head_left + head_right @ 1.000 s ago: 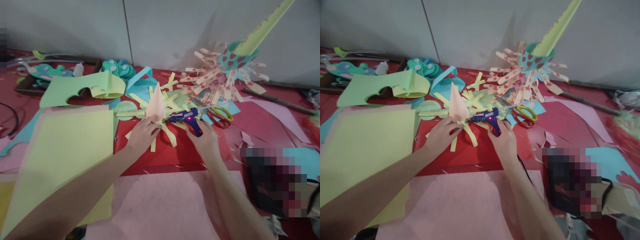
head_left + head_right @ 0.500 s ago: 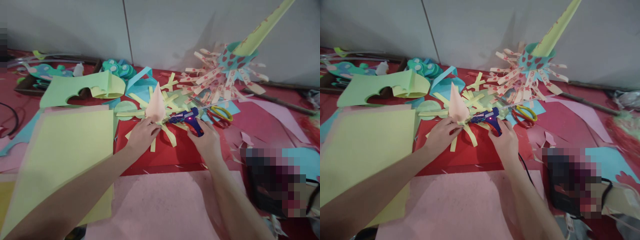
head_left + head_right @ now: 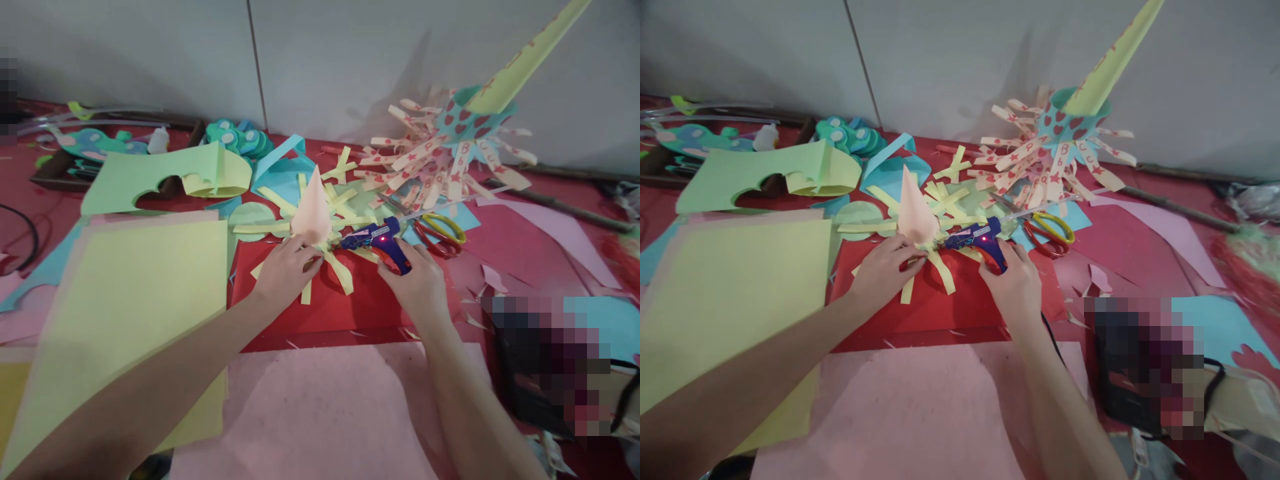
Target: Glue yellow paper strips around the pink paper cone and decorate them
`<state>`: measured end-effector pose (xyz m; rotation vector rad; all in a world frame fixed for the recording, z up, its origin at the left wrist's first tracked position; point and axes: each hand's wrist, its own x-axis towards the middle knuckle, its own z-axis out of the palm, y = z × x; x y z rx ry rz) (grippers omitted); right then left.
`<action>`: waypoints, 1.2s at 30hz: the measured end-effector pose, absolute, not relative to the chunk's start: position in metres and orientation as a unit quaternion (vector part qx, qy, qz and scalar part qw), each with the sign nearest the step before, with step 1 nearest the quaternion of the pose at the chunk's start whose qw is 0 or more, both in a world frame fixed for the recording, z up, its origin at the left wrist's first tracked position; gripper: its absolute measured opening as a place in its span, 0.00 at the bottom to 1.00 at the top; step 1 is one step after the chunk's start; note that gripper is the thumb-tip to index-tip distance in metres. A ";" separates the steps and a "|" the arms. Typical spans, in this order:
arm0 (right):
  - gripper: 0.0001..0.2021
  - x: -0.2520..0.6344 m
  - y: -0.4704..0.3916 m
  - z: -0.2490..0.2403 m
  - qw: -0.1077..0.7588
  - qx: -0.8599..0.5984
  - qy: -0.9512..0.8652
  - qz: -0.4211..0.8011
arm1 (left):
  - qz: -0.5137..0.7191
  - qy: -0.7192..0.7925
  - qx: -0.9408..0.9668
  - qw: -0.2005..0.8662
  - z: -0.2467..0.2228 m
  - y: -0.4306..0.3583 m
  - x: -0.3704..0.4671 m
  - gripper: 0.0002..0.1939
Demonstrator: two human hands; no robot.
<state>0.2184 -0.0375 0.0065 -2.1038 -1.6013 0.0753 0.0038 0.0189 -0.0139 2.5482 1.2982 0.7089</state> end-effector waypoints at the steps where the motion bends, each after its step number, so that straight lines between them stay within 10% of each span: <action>1: 0.22 0.219 -0.037 0.006 0.247 -0.772 -0.584 0.031 | 0.237 0.439 0.861 0.097 -0.013 0.019 0.004 0.09; 18: 0.22 0.221 -0.035 0.003 0.260 -0.785 -0.560 0.053 | 0.160 0.503 0.832 0.171 0.000 0.017 0.007 0.08; 36: 0.20 0.220 -0.035 0.005 0.267 -0.777 -0.566 0.059 | 0.048 0.461 0.886 -0.031 0.001 -0.012 0.018 0.26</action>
